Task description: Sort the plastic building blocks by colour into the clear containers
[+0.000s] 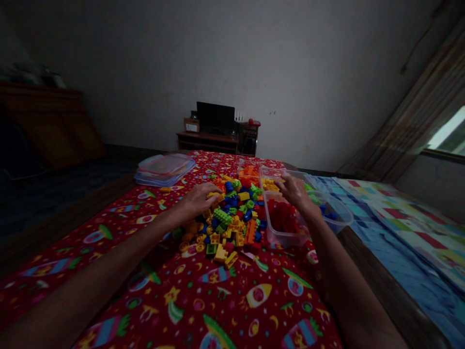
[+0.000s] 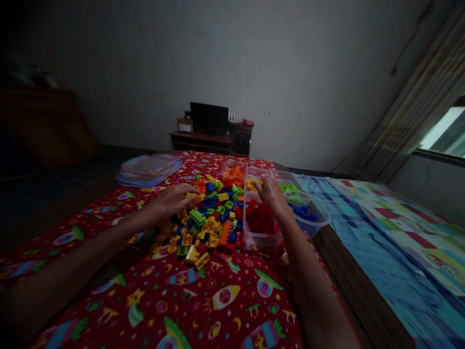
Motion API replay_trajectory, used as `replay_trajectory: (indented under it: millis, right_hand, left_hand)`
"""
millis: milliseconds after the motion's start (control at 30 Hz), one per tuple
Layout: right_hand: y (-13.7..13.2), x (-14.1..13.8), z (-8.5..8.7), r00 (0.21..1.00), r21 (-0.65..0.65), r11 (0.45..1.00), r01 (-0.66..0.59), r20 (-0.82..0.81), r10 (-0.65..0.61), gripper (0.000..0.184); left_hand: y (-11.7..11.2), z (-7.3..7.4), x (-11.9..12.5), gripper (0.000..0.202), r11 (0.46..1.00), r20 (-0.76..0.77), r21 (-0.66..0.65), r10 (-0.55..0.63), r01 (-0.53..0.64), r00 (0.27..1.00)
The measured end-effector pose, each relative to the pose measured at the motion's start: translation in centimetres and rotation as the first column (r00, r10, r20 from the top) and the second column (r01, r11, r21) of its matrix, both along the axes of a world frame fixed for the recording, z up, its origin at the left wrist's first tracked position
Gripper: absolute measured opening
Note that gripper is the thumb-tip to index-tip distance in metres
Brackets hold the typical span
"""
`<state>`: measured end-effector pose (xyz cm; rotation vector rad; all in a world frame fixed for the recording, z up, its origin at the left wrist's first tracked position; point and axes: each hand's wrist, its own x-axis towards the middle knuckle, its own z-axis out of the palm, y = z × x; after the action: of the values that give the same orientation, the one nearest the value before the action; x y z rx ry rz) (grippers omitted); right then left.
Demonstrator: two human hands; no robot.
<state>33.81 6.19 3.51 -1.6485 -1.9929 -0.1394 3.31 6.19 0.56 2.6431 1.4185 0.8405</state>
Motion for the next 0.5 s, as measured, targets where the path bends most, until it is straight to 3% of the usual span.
replay_trajectory:
  millis: [100, 167, 333, 500]
  right_hand:
    - [-2.0, -2.1, 1.3, 0.980, -0.102, 0.977, -0.188, 0.051, 0.194, 0.030]
    - [-3.7, -4.0, 2.1, 0.953, -0.190, 0.949, -0.250, 0.123, 0.275, 0.030]
    - [-6.7, -8.0, 1.7, 0.854, -0.375, 0.908, -0.184, 0.397, 0.337, 0.030]
    - [-7.2, -8.9, 0.2, 0.805, -0.453, 0.877, -0.159, 0.456, 0.381, 0.024]
  left_hand:
    - [0.5, -0.5, -0.4, 0.031, 1.000, -0.026, -0.004, -0.005, 0.005, 1.000]
    - [0.9, -1.1, -0.7, 0.033, 1.000, -0.042, -0.003, -0.013, 0.013, 0.999]
    - [1.8, -2.4, -1.2, 0.033, 0.999, -0.036, 0.018, -0.045, 0.046, 0.998]
    - [2.4, -3.1, -1.2, 0.028, 0.999, -0.028, 0.013, -0.042, 0.042, 0.999]
